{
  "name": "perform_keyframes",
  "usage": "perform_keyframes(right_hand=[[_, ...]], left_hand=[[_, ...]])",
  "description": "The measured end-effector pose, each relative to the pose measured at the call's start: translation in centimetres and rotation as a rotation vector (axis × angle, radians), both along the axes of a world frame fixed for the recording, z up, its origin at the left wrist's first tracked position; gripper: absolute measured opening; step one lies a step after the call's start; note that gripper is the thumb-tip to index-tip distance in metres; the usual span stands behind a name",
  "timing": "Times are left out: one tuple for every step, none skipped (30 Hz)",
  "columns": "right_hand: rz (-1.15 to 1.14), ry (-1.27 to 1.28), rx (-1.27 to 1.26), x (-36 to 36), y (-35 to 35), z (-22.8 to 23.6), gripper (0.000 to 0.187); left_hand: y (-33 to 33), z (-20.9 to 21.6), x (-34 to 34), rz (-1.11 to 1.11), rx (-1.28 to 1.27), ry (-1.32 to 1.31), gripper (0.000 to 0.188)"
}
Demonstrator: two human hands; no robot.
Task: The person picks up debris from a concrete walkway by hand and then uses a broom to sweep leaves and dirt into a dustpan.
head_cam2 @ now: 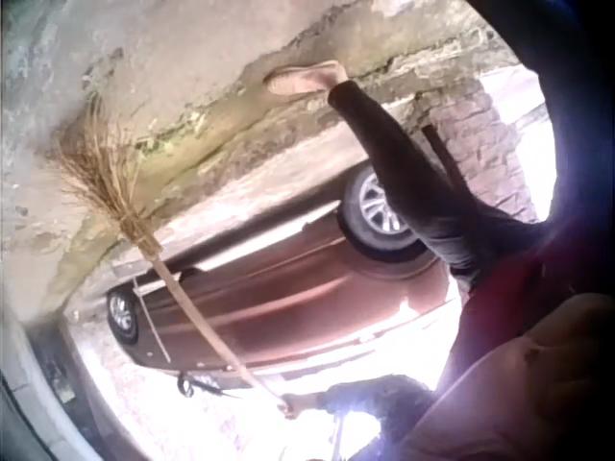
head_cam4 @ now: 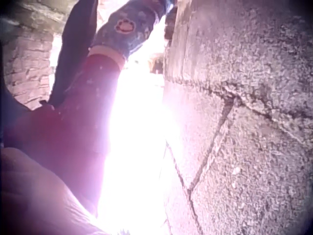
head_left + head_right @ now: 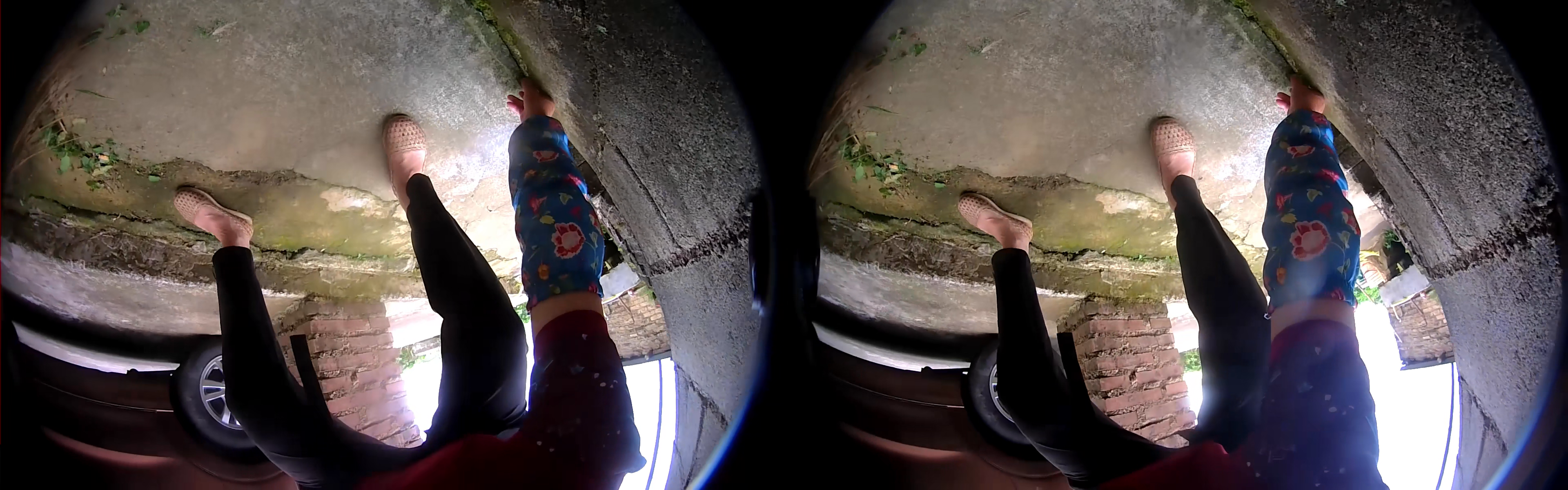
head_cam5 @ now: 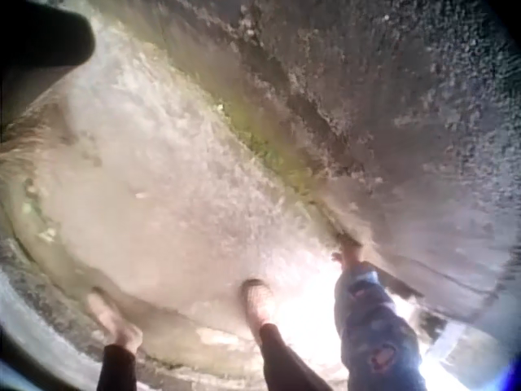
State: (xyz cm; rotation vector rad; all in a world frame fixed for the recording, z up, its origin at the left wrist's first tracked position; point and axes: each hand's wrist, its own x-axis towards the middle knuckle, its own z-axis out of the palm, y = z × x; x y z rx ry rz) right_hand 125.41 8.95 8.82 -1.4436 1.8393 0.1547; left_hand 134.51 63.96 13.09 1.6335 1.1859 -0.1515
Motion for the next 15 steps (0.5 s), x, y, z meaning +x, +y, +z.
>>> perform_keyframes(right_hand=[[-0.022,-0.098,-0.013,0.4,0.6,-0.8,0.036],[-0.040,-0.169,-0.042,-0.2,0.8,-1.2,0.035],[-0.120,-0.142,-0.027,-2.5,-1.4,-1.7,0.034],[-0.122,-0.149,-0.018,-2.4,-0.9,-1.8,0.034],[-0.092,-0.146,-0.055,-2.6,-0.3,-1.6,0.033],[-0.064,-0.136,-0.096,-2.8,0.1,-1.0,0.032],[-0.036,-0.181,-0.083,-2.7,0.2,-0.5,0.032],[-0.038,-0.182,-0.080,-2.3,0.5,-0.5,0.032],[-0.041,-0.207,-0.067,-1.7,0.7,-0.7,0.031],[-0.043,-0.231,-0.054,-1.1,0.9,-0.8,0.030],[-0.041,-0.236,-0.084,-0.7,0.7,-0.4,0.028],[-0.045,-0.238,-0.083,-0.8,0.6,-0.5,0.028],[-0.082,-0.222,-0.101,-0.8,0.3,-0.6,0.027],[-0.120,-0.204,-0.117,-0.9,0.1,-0.7,0.026],[-0.132,-0.208,-0.145,-0.8,0.1,-0.9,0.025]], left_hand=[[5.5,-1.3,-2.3,-0.032,-0.571,-0.278,0.047],[5.7,-0.9,-3.2,-0.037,-0.852,-0.421,0.048],[4.4,-1.7,-3.6,-0.046,-1.194,-0.506,0.049],[2.9,-2.4,-1.8,-0.102,-0.283,-0.181,0.049],[1.7,-1.6,-1.2,-0.104,-0.043,-0.038,0.049],[1.4,-1.1,-1.5,-0.108,0.016,0.020,0.049],[1.1,-0.8,-1.6,-0.113,0.029,0.034,0.049],[0.8,-1.0,-1.3,-0.118,0.031,0.040,0.049],[0.7,-0.9,-1.0,-0.122,0.042,0.050,0.049],[0.7,-0.7,-0.8,-0.126,0.058,0.068,0.049],[0.3,-0.7,-0.6,-0.130,0.065,0.084,0.049],[0.1,-0.7,-0.5,-0.138,0.075,0.096,0.049],[-0.1,-0.7,-0.5,-0.142,0.081,0.101,0.049],[-0.4,-0.7,-0.5,-0.150,0.086,0.106,0.050],[-0.1,-1.0,-0.6,-0.166,0.071,0.072,0.050]])
